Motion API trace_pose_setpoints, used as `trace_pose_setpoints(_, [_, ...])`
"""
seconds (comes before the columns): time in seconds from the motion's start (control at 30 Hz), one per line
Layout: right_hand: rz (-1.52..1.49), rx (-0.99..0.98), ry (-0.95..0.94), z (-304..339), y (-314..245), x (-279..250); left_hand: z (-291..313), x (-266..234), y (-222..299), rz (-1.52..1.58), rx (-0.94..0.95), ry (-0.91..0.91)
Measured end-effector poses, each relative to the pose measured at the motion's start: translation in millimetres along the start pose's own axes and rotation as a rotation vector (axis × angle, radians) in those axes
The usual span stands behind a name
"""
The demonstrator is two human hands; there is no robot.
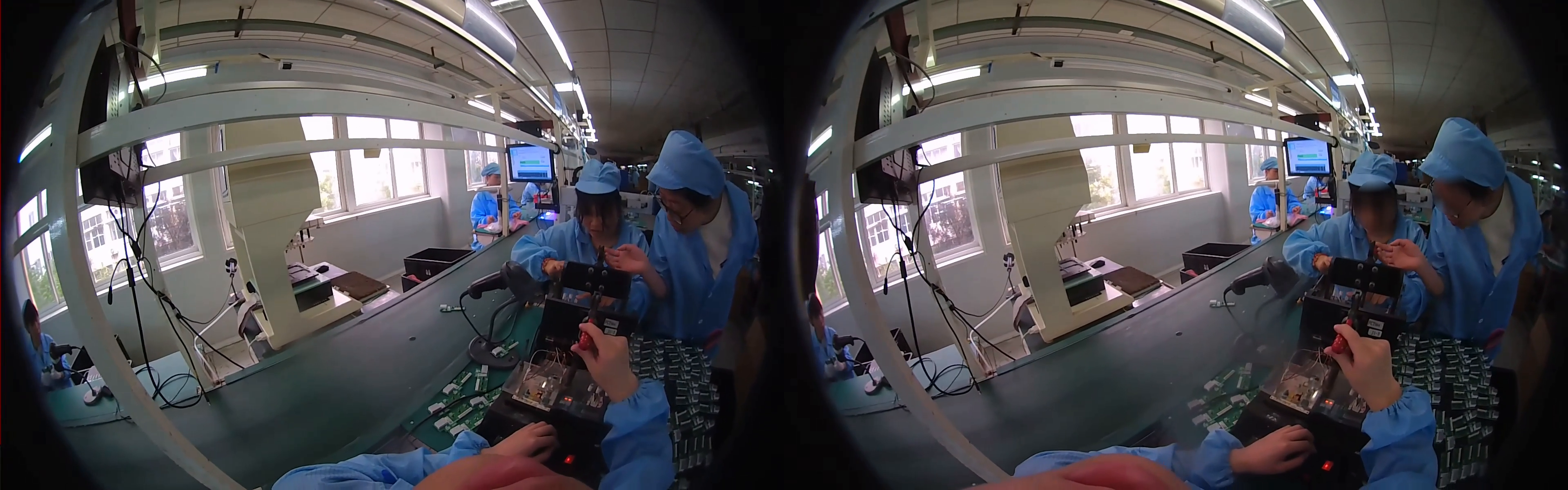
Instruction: Testing and processing green PCB boards using a specialized industrial testing machine on a manufacturing line.
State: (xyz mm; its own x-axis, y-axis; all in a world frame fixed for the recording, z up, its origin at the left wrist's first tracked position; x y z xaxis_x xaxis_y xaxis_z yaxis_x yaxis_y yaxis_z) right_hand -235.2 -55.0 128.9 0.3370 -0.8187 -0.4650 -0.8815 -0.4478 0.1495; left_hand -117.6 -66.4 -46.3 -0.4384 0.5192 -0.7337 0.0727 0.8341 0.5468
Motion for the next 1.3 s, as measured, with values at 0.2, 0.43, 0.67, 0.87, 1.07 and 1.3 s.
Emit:
trace_pose_setpoints(0.2, [0.011,0.002,0.000,1,0,2,0,2,0,0.010,0.019,0.000])
trace_pose_setpoints(0.43, [0.036,-0.043,0.079,1,1,3,-2,0,-3,0.047,0.025,0.016])
trace_pose_setpoints(0.67, [0.169,-0.085,0.098,-9,-5,-2,-2,-3,-6,0.080,0.044,0.033])
trace_pose_setpoints(0.87, [0.293,-0.205,0.157,-20,-14,-7,-4,1,-6,0.039,0.108,0.014])
trace_pose_setpoints(1.07, [0.350,-0.244,0.146,-21,-20,-7,-5,23,-32,0.022,0.144,0.074])
trace_pose_setpoints(1.3, [0.384,-0.247,0.177,-15,-12,-1,0,-34,21,0.169,0.087,0.167])
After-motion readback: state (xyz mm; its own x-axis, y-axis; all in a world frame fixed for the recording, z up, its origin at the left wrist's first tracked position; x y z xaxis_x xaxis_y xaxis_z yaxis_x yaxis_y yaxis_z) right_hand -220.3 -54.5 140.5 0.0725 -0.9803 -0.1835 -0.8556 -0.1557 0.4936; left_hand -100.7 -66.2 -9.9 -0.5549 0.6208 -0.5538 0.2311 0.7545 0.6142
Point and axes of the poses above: each hand's wrist, its own z-axis away from the middle knuckle, its own x-axis out of the palm, y = z × x, the point moved 7 cm from there along -z, towards the middle knuckle, and after that the axes turned 10 degrees about -x, right-handed, at the moved point
